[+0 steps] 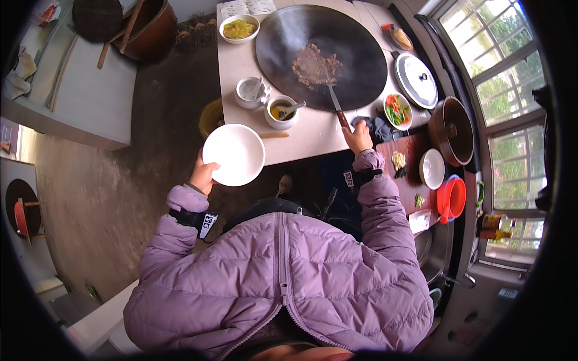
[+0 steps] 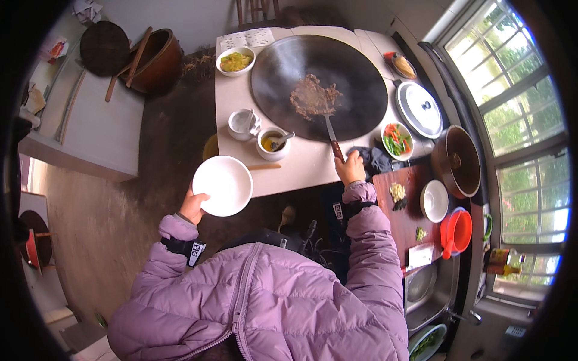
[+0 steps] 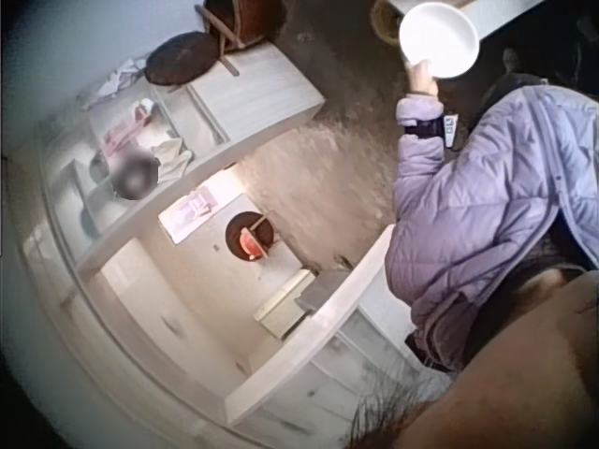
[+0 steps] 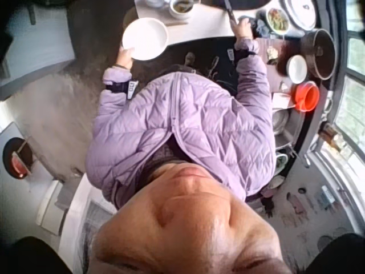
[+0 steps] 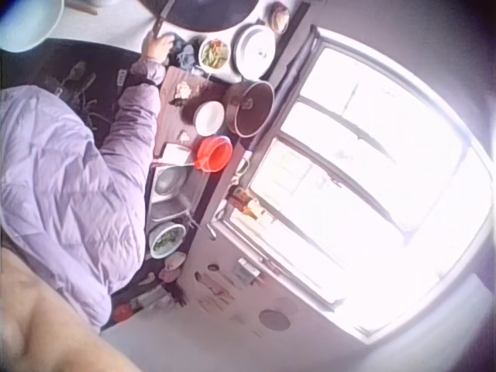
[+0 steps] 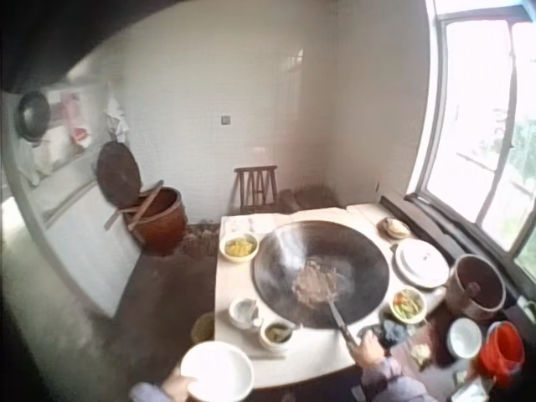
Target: The person cooks sliced meat in a large wok using a spatula, stirring and flipping the pieces. They briefly wash a bowl at the sink and return to continue cooking the meat.
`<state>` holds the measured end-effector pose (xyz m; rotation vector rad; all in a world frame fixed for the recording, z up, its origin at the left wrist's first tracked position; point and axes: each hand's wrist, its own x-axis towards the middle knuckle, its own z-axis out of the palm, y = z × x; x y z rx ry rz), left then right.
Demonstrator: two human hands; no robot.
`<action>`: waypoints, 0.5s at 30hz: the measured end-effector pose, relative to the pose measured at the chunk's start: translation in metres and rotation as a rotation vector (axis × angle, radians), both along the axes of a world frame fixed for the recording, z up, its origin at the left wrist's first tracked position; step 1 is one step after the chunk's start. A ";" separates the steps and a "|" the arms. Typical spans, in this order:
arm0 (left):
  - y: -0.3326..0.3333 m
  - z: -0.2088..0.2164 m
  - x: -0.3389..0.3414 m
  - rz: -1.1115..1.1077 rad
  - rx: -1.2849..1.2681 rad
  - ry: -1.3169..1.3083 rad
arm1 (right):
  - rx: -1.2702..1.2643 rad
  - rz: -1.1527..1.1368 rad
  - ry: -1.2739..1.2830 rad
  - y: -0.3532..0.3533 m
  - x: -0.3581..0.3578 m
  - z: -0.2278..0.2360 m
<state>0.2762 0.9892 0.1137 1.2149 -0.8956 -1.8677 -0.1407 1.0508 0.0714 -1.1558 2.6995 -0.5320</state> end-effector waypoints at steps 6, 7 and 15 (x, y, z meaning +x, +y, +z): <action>-0.064 0.003 -0.001 0.272 0.019 0.138 | 0.112 0.031 -0.502 -0.036 -0.019 -0.008; -0.080 0.002 -0.004 0.301 -0.010 0.139 | 0.126 0.058 -0.528 -0.040 -0.022 -0.005; -0.222 -0.037 -0.029 0.193 0.122 0.180 | 0.123 -0.006 -0.988 -0.094 -0.053 0.015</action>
